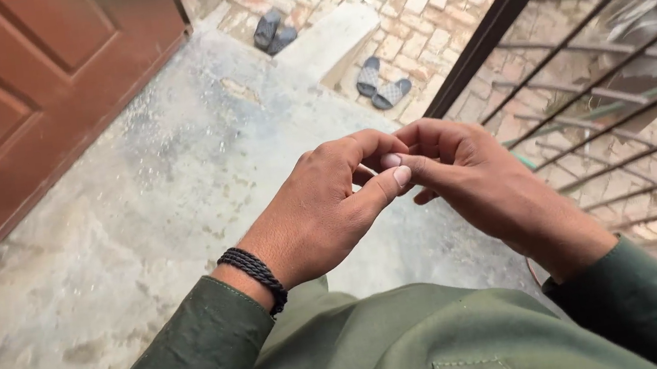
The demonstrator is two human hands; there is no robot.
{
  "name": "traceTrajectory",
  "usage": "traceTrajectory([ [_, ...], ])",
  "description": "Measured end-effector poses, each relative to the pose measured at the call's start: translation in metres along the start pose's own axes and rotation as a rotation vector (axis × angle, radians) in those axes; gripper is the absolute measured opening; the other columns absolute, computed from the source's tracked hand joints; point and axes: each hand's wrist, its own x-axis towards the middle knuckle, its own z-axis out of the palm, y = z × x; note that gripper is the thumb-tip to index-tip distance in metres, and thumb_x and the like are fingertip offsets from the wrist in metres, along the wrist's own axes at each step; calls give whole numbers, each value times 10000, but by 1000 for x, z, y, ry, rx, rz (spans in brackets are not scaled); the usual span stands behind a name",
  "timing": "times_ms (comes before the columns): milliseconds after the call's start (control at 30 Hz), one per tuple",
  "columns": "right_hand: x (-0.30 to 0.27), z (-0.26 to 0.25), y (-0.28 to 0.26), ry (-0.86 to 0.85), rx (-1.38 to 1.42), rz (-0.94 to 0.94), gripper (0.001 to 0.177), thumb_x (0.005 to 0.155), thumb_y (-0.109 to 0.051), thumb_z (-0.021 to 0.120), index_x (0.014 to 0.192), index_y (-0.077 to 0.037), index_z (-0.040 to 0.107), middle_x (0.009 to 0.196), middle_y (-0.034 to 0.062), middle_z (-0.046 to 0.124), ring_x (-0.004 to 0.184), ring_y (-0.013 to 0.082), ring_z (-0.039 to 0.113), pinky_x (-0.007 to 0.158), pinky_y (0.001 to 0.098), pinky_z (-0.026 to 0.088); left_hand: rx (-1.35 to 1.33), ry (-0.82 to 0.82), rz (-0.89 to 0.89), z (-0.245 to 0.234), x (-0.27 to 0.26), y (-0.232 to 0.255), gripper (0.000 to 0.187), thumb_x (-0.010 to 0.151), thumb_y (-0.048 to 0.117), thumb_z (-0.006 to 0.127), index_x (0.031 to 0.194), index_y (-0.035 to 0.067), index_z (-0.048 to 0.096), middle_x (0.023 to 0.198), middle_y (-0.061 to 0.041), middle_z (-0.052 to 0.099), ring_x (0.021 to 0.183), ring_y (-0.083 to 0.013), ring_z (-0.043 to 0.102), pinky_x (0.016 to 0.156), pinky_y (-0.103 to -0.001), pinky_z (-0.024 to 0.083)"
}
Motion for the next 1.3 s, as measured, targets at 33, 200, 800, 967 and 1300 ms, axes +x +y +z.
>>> traceTrajectory([
  [33,21,-7,-4,11,-3,-5,354,938,-368,615,1140,-95,717,1017,-13,754,919,84,688,780,296,563,2,-3,12,-11,20,-6,317,956,318,589,1073,47,706,934,-54,786,892,-153,758,811,-331,603],
  [200,121,-31,-34,46,53,-38,326,962,-350,612,1129,-92,718,988,-20,745,889,73,663,769,286,547,28,-2,112,-76,115,-24,323,977,295,586,1160,45,679,997,-54,770,929,-149,755,832,-321,609],
  [800,330,-89,-55,-2,80,-20,322,978,-336,595,1130,-77,710,992,-22,732,873,67,652,767,276,552,22,-18,66,-178,298,-87,321,970,311,585,1106,44,699,916,-50,767,849,-148,741,795,-315,600],
  [967,402,-135,-59,-45,-40,-19,341,968,-348,568,1117,-84,723,995,-37,742,888,64,649,780,279,547,-6,-20,33,-190,376,-101,295,961,271,585,1088,27,694,921,-67,782,861,-147,757,796,-312,599],
  [1300,516,-264,-53,-10,-157,22,368,962,-310,538,1194,-95,725,954,-13,724,877,84,622,801,285,531,-20,-124,61,-192,568,-101,252,948,223,607,1041,10,705,881,-59,793,823,-120,762,747,-286,600],
])
